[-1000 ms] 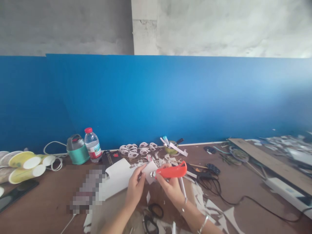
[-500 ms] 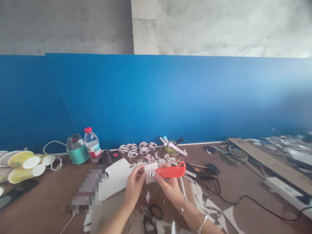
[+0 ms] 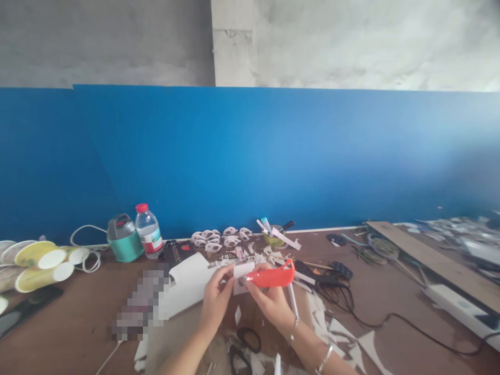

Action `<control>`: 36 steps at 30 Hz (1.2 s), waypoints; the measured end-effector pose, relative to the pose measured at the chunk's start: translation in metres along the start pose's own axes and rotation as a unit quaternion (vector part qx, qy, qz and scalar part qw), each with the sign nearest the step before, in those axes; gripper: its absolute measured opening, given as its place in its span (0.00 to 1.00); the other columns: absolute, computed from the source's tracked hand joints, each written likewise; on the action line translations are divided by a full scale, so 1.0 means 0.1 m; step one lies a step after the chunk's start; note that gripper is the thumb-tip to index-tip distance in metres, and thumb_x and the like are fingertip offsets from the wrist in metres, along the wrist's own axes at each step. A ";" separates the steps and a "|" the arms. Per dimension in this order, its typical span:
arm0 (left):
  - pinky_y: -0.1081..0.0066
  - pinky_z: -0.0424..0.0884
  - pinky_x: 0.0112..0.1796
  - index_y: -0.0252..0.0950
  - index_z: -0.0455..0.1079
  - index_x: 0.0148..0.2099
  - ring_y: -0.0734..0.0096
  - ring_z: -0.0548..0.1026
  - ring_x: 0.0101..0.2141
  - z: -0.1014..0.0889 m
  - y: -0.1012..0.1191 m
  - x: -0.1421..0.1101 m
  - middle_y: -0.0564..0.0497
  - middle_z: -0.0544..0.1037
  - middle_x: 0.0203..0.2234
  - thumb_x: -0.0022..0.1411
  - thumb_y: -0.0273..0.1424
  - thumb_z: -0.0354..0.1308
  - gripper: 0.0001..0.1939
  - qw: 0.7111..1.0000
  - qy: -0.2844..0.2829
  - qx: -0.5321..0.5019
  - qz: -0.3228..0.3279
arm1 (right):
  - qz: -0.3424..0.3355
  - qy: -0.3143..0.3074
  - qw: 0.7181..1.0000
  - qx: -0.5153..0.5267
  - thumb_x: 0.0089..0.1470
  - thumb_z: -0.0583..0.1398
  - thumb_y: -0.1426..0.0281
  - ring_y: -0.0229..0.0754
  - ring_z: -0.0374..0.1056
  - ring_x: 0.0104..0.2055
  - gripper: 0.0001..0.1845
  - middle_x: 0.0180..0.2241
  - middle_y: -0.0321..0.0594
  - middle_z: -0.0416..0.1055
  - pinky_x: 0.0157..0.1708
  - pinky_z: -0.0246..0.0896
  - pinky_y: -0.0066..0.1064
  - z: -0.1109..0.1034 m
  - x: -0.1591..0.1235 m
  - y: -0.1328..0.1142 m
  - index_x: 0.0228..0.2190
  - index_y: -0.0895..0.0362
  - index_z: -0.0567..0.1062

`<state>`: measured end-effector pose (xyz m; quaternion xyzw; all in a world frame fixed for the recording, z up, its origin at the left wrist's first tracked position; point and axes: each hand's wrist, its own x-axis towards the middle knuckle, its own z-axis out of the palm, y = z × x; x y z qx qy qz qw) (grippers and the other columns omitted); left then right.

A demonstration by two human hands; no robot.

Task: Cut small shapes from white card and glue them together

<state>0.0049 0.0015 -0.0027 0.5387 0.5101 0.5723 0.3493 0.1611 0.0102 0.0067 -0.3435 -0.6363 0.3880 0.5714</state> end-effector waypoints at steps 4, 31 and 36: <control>0.68 0.70 0.39 0.38 0.73 0.46 0.63 0.74 0.38 0.00 0.00 0.00 0.48 0.77 0.37 0.55 0.37 0.57 0.16 1.000 -0.004 0.008 0.008 | 0.001 -0.008 1.000 0.000 0.51 0.60 0.65 0.42 0.64 0.33 0.08 0.29 0.37 0.66 0.36 0.62 0.34 0.00 0.00 0.00 0.32 0.55 0.68; 0.68 0.70 0.40 0.39 0.73 0.46 0.63 0.74 0.39 0.00 -0.01 -0.01 0.48 0.77 0.38 0.58 0.35 0.55 0.15 0.998 -0.013 0.043 0.037 | -0.016 -0.028 0.999 -0.015 0.53 0.58 0.67 0.40 0.63 0.31 0.06 0.29 0.36 0.64 0.34 0.61 0.32 0.01 -0.01 -0.03 0.31 0.56 0.66; 0.66 0.70 0.42 0.39 0.74 0.45 0.62 0.73 0.41 0.00 -0.02 -0.01 0.47 0.77 0.39 0.57 0.33 0.55 0.14 0.998 -0.011 0.042 0.043 | -0.021 -0.043 0.999 -0.018 0.54 0.57 0.67 0.41 0.64 0.33 0.05 0.30 0.37 0.65 0.36 0.61 0.33 -0.01 -0.02 -0.01 0.31 0.56 0.66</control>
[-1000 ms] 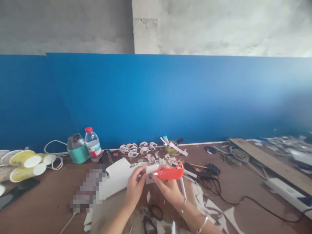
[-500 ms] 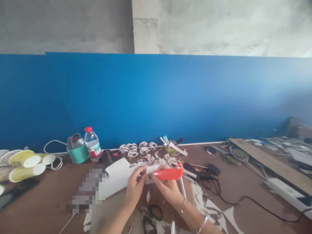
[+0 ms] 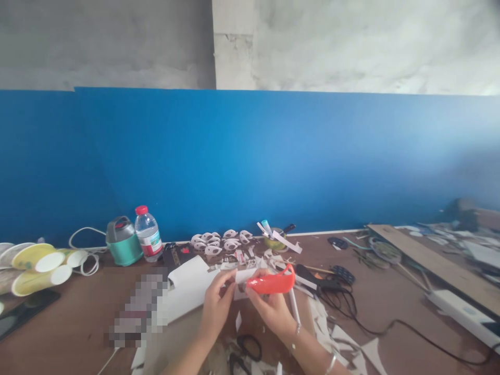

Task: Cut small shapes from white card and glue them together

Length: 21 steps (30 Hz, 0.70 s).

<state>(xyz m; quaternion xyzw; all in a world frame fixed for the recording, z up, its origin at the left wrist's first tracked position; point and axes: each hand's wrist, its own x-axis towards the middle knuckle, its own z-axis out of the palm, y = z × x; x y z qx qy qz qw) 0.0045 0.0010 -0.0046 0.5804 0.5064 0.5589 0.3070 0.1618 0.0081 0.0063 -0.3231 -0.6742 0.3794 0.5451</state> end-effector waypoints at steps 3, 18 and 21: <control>0.65 0.70 0.42 0.39 0.74 0.46 0.62 0.74 0.40 0.01 -0.03 0.00 0.46 0.77 0.40 0.57 0.33 0.55 0.14 1.000 0.000 0.003 -0.002 | -0.004 0.004 1.000 -0.010 0.54 0.57 0.67 0.41 0.64 0.33 0.05 0.30 0.38 0.65 0.36 0.61 0.33 -0.01 0.00 0.02 0.31 0.56 0.67; 0.65 0.68 0.44 0.39 0.73 0.45 0.63 0.73 0.41 0.01 -0.02 0.01 0.47 0.77 0.39 0.58 0.33 0.54 0.13 1.000 -0.020 0.009 0.021 | 0.005 0.019 1.000 0.012 0.54 0.58 0.63 0.42 0.64 0.33 0.09 0.30 0.39 0.66 0.36 0.63 0.33 -0.01 0.00 0.02 0.32 0.56 0.68; 0.65 0.68 0.44 0.39 0.73 0.45 0.63 0.73 0.41 0.01 -0.01 0.00 0.47 0.76 0.39 0.59 0.33 0.53 0.13 0.999 -0.025 0.013 0.016 | 0.004 0.031 0.999 0.019 0.53 0.59 0.63 0.41 0.65 0.32 0.09 0.30 0.39 0.67 0.35 0.63 0.33 -0.01 0.01 -0.02 0.32 0.56 0.69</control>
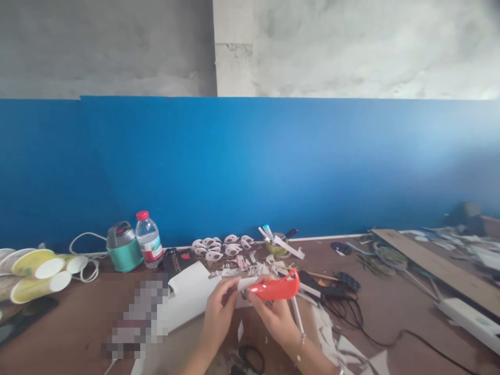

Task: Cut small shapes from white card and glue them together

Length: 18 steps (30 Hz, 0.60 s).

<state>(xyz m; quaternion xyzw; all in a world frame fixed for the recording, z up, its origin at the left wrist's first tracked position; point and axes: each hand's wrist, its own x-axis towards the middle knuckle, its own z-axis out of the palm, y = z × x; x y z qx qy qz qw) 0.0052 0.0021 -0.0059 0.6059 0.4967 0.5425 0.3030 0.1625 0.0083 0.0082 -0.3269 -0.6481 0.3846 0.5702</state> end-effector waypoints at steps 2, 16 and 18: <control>0.65 0.68 0.45 0.38 0.72 0.45 0.63 0.73 0.41 0.00 0.00 0.00 0.47 0.76 0.40 0.59 0.33 0.53 0.13 1.000 -0.002 0.002 -0.003 | -0.003 0.005 1.000 -0.004 0.52 0.59 0.63 0.42 0.65 0.32 0.09 0.30 0.39 0.67 0.35 0.64 0.33 0.00 0.00 -0.01 0.31 0.56 0.69; 0.64 0.68 0.43 0.37 0.71 0.45 0.60 0.74 0.40 -0.01 0.03 0.00 0.46 0.77 0.39 0.59 0.37 0.52 0.14 1.000 -0.015 -0.003 -0.026 | 0.013 0.035 0.999 0.002 0.51 0.60 0.63 0.41 0.64 0.30 0.09 0.27 0.38 0.66 0.33 0.63 0.32 0.00 0.05 -0.09 0.28 0.57 0.70; 0.64 0.68 0.43 0.37 0.71 0.45 0.60 0.73 0.40 -0.01 0.02 -0.01 0.46 0.77 0.39 0.59 0.36 0.52 0.14 1.000 -0.016 -0.002 -0.026 | 0.014 0.037 0.999 0.005 0.50 0.60 0.63 0.41 0.64 0.30 0.10 0.27 0.38 0.67 0.33 0.63 0.32 0.00 0.05 -0.08 0.27 0.57 0.71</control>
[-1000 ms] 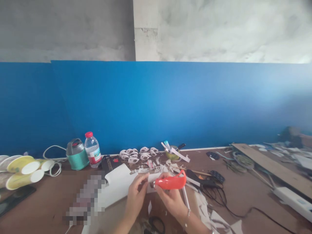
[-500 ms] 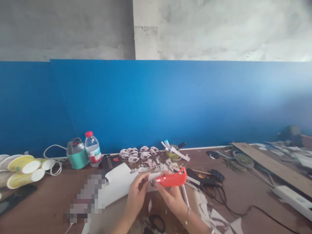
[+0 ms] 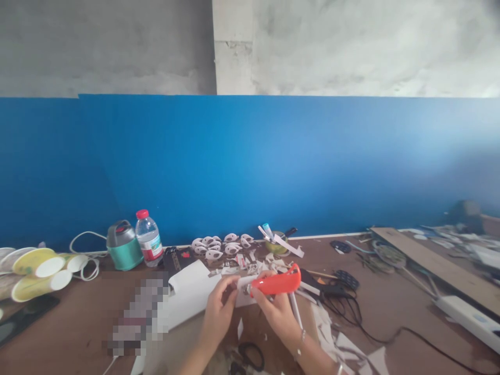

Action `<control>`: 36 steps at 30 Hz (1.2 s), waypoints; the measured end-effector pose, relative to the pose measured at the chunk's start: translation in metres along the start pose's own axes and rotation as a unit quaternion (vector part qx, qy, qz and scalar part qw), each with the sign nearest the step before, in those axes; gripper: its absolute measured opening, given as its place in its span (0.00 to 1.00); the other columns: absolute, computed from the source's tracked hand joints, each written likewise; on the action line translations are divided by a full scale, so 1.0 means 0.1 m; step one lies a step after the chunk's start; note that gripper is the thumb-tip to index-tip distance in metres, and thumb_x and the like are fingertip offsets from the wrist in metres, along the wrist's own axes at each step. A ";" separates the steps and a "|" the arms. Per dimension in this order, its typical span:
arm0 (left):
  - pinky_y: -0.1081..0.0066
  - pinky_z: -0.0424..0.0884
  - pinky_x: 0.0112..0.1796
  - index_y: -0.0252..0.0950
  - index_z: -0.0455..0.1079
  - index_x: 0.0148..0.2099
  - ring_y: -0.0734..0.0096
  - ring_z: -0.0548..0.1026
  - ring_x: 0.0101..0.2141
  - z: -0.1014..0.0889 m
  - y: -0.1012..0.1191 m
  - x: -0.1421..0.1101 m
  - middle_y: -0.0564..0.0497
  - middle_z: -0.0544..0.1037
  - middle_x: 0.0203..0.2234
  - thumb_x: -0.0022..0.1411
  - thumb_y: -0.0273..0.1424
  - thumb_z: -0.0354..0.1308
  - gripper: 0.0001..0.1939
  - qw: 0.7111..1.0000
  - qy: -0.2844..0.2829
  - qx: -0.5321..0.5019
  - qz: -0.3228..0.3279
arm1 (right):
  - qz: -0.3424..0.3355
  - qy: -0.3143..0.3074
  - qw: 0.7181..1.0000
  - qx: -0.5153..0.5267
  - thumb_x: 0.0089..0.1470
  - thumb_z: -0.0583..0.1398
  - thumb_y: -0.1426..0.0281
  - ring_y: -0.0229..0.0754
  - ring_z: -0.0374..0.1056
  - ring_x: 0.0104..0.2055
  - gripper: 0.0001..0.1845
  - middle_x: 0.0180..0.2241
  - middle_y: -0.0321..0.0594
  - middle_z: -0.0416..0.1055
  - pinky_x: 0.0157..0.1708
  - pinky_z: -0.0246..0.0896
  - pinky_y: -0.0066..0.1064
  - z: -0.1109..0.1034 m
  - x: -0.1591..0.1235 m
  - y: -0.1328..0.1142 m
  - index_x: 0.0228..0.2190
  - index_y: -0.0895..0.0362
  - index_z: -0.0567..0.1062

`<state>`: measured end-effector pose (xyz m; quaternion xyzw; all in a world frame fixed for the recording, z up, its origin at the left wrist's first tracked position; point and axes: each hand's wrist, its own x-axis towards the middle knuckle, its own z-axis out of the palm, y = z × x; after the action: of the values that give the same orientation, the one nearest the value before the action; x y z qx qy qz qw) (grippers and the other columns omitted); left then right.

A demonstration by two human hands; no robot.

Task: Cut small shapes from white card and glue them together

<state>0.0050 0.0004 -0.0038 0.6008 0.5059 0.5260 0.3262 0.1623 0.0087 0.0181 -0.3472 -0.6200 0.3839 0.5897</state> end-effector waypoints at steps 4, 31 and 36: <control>0.64 0.68 0.42 0.38 0.71 0.45 0.60 0.74 0.39 0.00 -0.01 -0.01 0.46 0.76 0.38 0.60 0.36 0.52 0.14 1.000 0.003 0.004 0.005 | 0.018 0.004 1.000 0.005 0.50 0.61 0.63 0.41 0.65 0.30 0.10 0.26 0.38 0.67 0.33 0.63 0.32 0.01 0.00 -0.01 0.26 0.57 0.71; 0.68 0.68 0.39 0.35 0.68 0.44 0.63 0.72 0.37 0.02 -0.05 -0.01 0.47 0.73 0.34 0.60 0.37 0.53 0.13 0.998 0.009 -0.062 0.017 | 0.034 0.061 0.998 -0.005 0.46 0.63 0.63 0.44 0.67 0.30 0.10 0.26 0.40 0.71 0.32 0.65 0.34 -0.01 0.06 -0.03 0.23 0.57 0.73; 0.69 0.69 0.38 0.35 0.68 0.43 0.63 0.72 0.37 0.02 -0.02 -0.02 0.47 0.73 0.33 0.60 0.38 0.53 0.14 0.997 0.013 -0.067 0.021 | 0.048 0.073 0.996 -0.004 0.46 0.63 0.59 0.45 0.68 0.29 0.13 0.25 0.42 0.73 0.30 0.66 0.34 -0.01 0.06 -0.06 0.24 0.58 0.74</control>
<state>0.0069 -0.0009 -0.0066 0.5813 0.4606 0.5731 0.3485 0.1627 0.0112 0.0261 -0.4057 -0.5597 0.3827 0.6129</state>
